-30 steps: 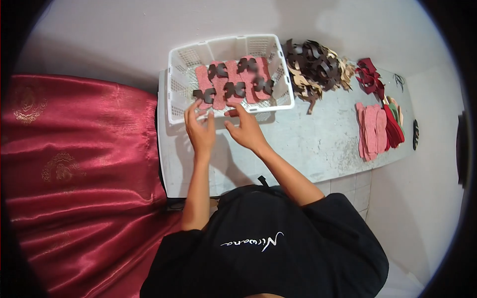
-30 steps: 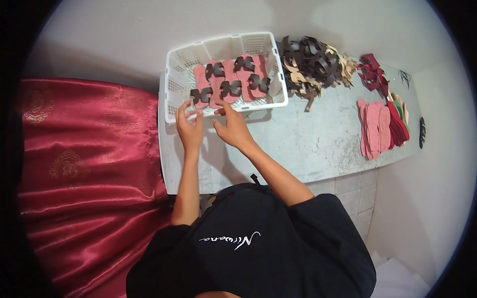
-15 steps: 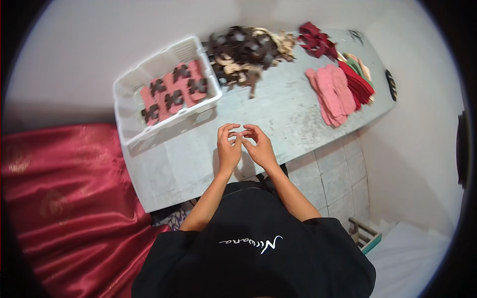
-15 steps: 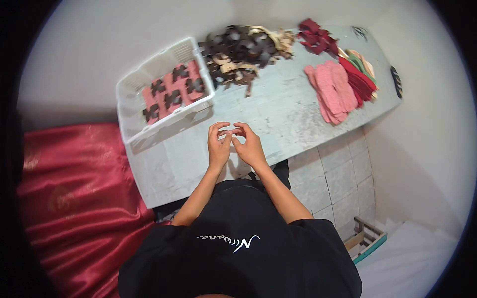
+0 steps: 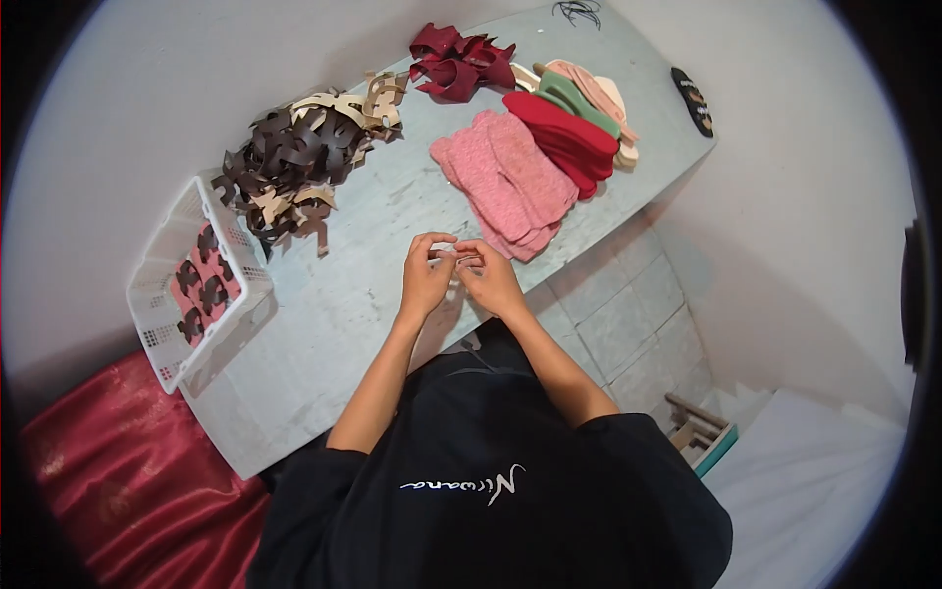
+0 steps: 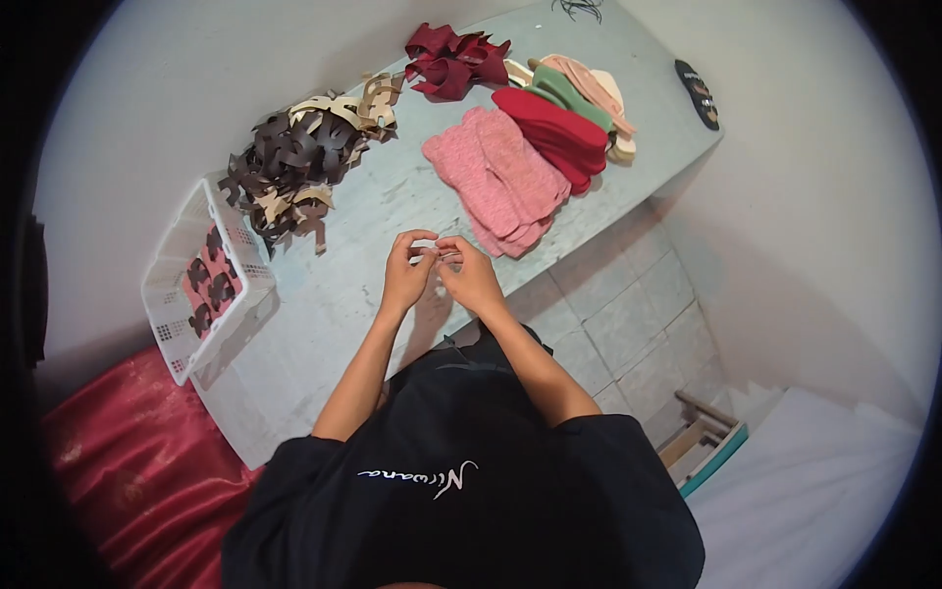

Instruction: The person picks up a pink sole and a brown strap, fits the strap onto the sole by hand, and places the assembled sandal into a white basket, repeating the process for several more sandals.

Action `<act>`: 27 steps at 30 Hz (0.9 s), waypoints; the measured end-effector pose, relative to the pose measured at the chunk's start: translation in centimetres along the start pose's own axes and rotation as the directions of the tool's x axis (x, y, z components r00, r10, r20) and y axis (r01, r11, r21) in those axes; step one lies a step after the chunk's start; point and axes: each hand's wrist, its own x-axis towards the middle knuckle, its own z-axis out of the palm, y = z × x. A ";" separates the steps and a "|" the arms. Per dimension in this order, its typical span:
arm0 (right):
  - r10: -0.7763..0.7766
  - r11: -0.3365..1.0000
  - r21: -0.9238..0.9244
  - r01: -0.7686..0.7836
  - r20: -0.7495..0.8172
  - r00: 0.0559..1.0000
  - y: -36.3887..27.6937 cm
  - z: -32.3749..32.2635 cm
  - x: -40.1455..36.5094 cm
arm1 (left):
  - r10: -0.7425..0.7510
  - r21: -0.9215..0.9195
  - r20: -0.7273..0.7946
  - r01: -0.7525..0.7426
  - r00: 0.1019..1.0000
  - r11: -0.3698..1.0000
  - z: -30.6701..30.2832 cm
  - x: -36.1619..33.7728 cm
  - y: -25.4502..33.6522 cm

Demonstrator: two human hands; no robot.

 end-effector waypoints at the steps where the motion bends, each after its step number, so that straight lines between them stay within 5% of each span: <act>1: 0.000 1.000 -0.012 0.000 0.025 1.000 0.6 -1.5 0.8 | -0.006 -0.010 -0.025 0.006 1.000 1.000 1.3 1.2 0.1; 4: -0.019 0.999 -0.039 0.019 0.016 1.000 1.3 -5.4 3.3 | 0.026 0.106 0.038 -0.030 0.999 0.994 4.3 5.8 -0.3; 7: -0.289 0.796 -0.569 0.205 -0.060 0.955 2.3 -7.9 5.8 | -0.076 0.075 -0.023 0.077 0.997 0.994 6.9 11.0 -4.0; 9: -0.282 0.701 -0.685 0.199 -0.010 0.959 2.8 -8.7 6.6 | 0.190 0.292 -0.259 -0.111 0.947 0.950 8.0 14.1 -6.7; 10: -0.280 0.582 -0.791 0.189 0.024 0.960 2.9 -9.0 7.0 | 0.180 0.293 -0.273 -0.096 0.945 0.951 8.1 15.4 -6.9; 13: -0.173 0.501 -0.843 0.193 0.120 0.977 3.8 -9.7 8.5 | 0.006 0.256 -0.334 0.085 0.942 0.963 8.1 17.2 -6.8; 16: -0.057 0.463 -0.876 0.136 0.124 0.991 3.2 -9.8 9.8 | -0.112 0.109 -0.474 0.184 0.874 0.977 7.3 17.5 -4.7; 20: 0.059 0.475 -0.876 0.084 0.127 0.990 0.6 -9.4 10.0 | -0.271 -0.077 -0.471 0.267 0.839 0.961 5.5 16.0 -4.4; 22: 0.059 0.499 -0.857 0.124 0.177 0.982 0.6 -9.1 10.0 | -0.393 -0.291 -0.372 0.296 0.841 0.910 4.0 15.0 -5.4; 27: -0.081 0.579 -0.716 0.390 0.425 0.902 0.7 -7.2 9.7 | -0.503 -0.665 -0.411 0.126 0.760 0.736 -0.7 6.7 -6.1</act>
